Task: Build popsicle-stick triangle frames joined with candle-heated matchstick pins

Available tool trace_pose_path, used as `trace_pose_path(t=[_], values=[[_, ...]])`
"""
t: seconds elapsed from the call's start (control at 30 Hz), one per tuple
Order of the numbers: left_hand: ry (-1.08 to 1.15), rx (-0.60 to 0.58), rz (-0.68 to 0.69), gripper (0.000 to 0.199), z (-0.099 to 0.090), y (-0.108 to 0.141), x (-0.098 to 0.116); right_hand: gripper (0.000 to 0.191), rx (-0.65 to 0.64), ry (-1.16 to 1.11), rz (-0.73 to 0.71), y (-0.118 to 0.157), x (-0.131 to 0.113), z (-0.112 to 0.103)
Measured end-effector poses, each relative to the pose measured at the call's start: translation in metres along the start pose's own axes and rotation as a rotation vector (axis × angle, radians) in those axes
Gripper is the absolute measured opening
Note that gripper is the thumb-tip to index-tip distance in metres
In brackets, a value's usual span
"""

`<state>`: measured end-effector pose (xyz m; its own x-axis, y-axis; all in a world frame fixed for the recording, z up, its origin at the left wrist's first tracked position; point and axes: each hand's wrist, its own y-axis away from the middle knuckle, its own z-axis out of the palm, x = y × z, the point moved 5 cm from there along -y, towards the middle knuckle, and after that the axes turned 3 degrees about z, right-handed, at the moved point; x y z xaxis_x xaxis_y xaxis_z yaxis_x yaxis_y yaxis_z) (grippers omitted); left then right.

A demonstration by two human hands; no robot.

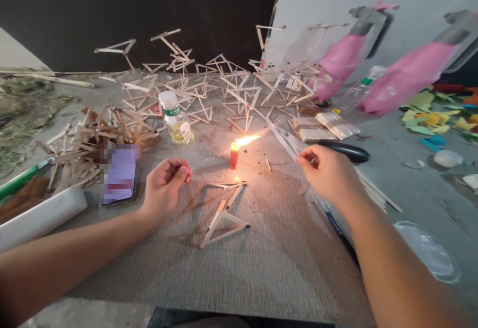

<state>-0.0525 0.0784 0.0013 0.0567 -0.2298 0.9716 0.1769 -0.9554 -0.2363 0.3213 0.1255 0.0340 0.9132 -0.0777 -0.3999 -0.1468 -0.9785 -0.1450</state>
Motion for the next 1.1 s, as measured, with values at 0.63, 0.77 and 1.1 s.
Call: trace_pose_path(t=[0.63, 0.77, 1.1], values=[[-0.779, -0.432, 0.208, 0.011, 0.016, -0.001, -0.006, 0.021, 0.084, -0.016, -0.109, -0.002, 0.025, 0.007], [-0.734, -0.404, 0.184, 0.010, 0.014, -0.002, -0.008, 0.021, 0.083, -0.012, -0.134, -0.001, 0.026, 0.007], [-0.719, -0.398, 0.175, 0.006, 0.016, -0.001, -0.001, 0.020, 0.069, -0.014, -0.117, 0.000, 0.020, 0.001]])
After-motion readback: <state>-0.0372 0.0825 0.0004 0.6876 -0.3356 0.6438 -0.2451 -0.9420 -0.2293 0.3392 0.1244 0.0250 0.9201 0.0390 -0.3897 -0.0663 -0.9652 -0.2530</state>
